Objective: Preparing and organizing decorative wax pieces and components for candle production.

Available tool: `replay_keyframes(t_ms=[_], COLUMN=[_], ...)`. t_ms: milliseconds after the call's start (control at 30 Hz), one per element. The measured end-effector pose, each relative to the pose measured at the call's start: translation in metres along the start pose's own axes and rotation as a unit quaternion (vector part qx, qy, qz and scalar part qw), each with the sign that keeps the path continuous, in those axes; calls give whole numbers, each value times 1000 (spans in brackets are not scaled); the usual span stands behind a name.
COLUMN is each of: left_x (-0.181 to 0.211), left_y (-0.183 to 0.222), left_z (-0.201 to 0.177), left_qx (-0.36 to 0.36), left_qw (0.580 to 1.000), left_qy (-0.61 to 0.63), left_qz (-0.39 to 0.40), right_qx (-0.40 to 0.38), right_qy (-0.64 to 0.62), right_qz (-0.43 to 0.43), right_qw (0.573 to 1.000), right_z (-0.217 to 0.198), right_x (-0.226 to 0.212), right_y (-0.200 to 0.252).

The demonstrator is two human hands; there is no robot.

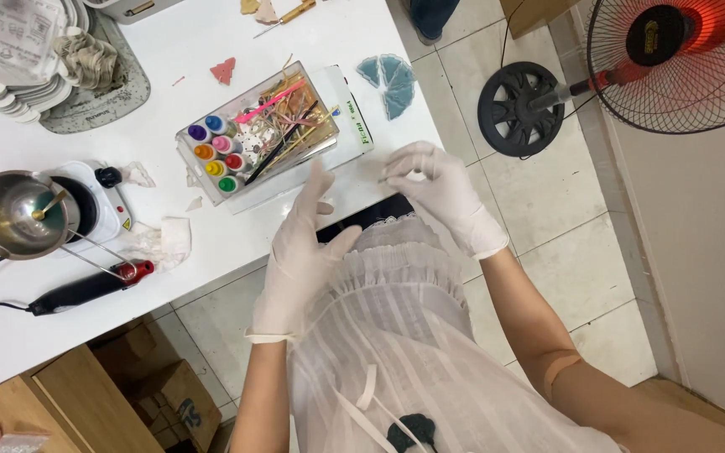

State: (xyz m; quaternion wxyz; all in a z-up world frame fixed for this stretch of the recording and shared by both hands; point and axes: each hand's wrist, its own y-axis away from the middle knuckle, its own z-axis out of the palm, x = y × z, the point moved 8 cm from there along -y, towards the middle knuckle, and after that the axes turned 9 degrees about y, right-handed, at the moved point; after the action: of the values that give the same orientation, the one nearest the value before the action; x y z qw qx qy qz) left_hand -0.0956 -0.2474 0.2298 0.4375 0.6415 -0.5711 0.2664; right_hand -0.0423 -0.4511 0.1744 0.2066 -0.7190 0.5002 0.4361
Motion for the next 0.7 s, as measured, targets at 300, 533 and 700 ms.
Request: replay_keyframes(t_ms=[300, 533, 700], left_x=[33, 26, 31], left_y=[7, -4, -9], left_z=[-1, 28, 30], left_qx=[-83, -119, -134], left_qw=[953, 902, 930], left_qy=[282, 414, 338], left_qz=[67, -13, -50], right_qx=[252, 300, 250], right_qy=[-4, -112, -27], right_qz=[150, 165, 130], right_qw=[956, 933, 959], right_z=[-23, -46, -57], right_x=[180, 205, 184], right_y=[-57, -127, -168])
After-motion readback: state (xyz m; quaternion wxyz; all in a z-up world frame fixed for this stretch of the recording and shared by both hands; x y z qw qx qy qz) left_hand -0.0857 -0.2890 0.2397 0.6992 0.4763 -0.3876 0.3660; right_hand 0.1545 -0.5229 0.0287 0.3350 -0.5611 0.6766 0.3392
